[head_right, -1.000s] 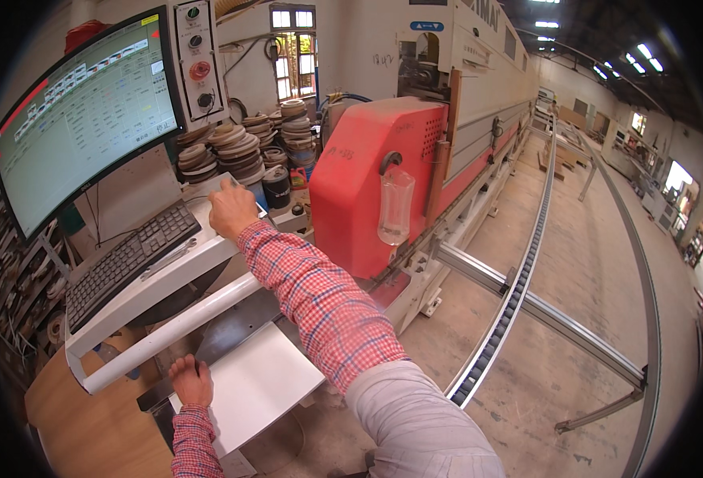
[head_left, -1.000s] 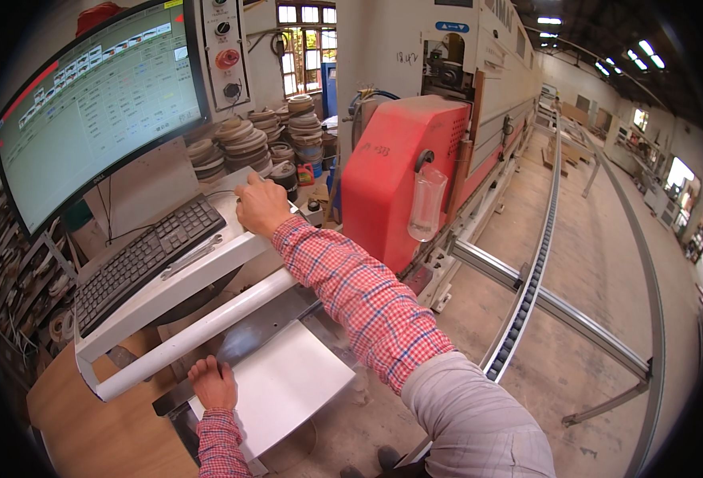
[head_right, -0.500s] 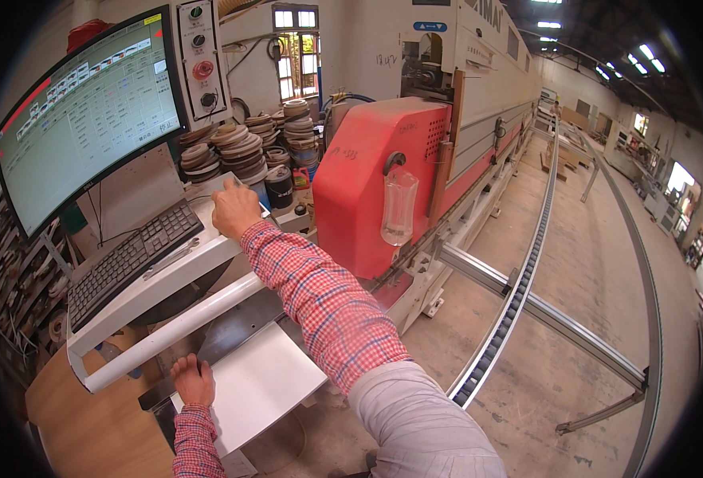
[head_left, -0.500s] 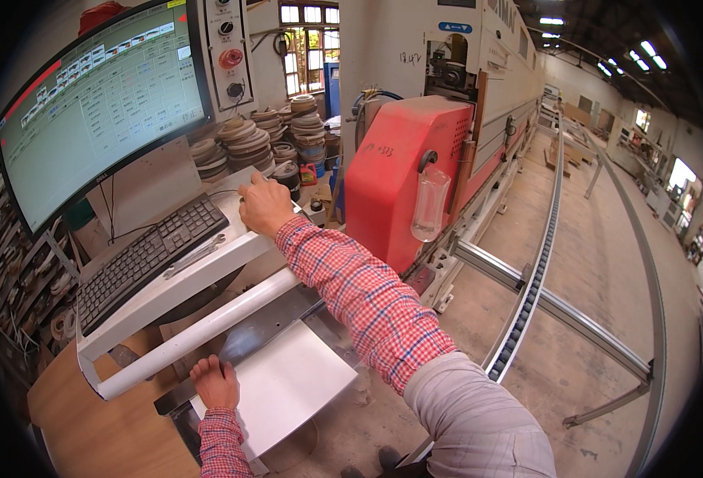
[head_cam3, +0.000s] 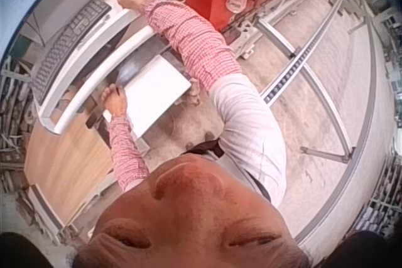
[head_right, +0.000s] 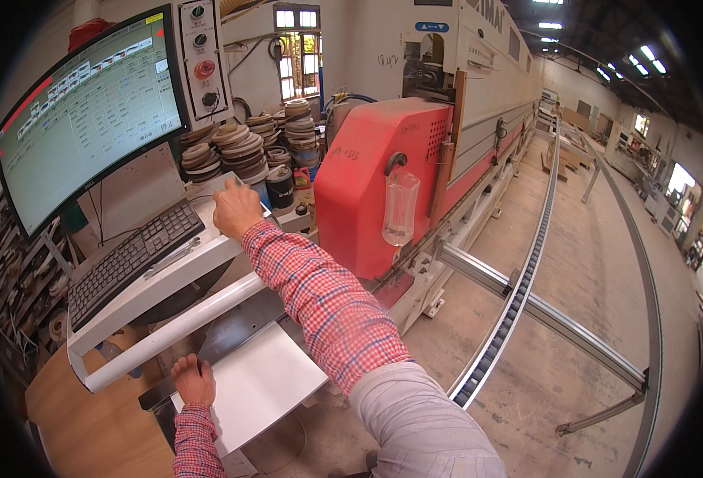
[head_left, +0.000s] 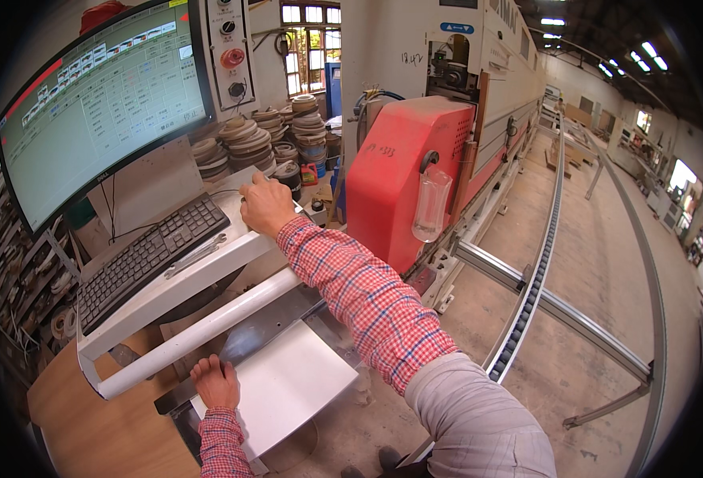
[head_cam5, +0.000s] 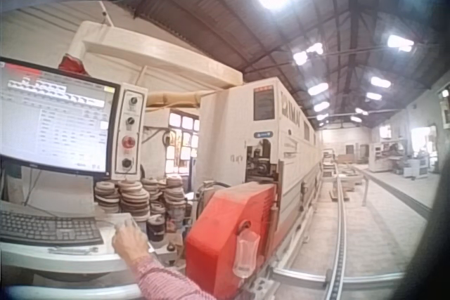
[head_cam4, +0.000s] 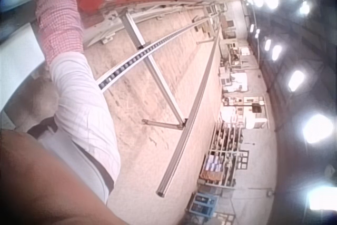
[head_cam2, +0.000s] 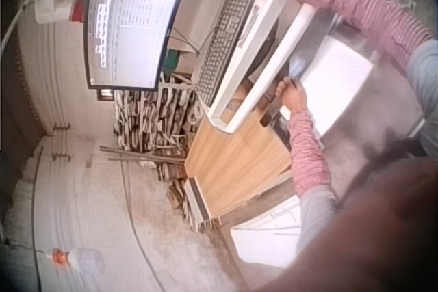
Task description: The person operates a CNC machine, places a white sheet on the machine, and uses a computer to control the process. They then retrieve the processed sheet and hand it to a coworker.
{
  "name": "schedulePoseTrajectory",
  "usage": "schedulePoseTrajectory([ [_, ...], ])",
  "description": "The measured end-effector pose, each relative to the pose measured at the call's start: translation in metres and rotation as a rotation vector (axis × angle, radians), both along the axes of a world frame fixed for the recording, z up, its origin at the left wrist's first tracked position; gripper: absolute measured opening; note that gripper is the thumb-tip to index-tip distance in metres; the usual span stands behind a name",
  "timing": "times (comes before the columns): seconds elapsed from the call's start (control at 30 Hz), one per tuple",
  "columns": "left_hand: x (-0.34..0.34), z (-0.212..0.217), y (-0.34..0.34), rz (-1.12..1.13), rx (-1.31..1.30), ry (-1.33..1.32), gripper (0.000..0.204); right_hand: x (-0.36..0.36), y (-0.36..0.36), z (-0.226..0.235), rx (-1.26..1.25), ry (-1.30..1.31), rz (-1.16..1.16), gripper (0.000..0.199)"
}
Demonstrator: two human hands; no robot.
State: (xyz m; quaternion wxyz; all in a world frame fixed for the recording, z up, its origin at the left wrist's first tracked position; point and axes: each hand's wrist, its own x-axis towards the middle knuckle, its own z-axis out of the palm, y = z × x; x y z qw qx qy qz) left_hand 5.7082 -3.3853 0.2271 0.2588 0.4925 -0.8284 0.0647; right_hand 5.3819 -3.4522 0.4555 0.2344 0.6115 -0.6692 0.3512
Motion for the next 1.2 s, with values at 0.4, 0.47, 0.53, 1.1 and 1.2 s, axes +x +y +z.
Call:
schedulePoseTrajectory([
  [0.4, 0.0014, -0.0016, -0.0007, -0.003, -0.003, 0.004, 0.026, 0.0019, 0.0033, 0.0035, 0.069, -0.007, 0.005, 0.028],
  [0.47, 0.0011, -0.0011, -0.0003, -0.001, -0.006, 0.004, 0.026, 0.0014, 0.0024, 0.0028, 0.064, -0.001, 0.007, 0.027],
  [0.53, -0.0002, -0.0010, 0.0000, -0.004, -0.008, 0.006, 0.026, -0.0002, 0.0018, 0.0020, 0.052, 0.003, 0.006, 0.027],
  [1.1, -0.0005, -0.0019, -0.0010, -0.007, 0.008, 0.000, 0.025, 0.0007, 0.0037, 0.0024, 0.055, -0.008, -0.005, 0.027],
  [1.2, -0.0020, -0.0024, -0.0011, -0.011, 0.012, 0.000, 0.026, -0.0005, 0.0058, 0.0028, 0.062, -0.006, -0.011, 0.026],
])
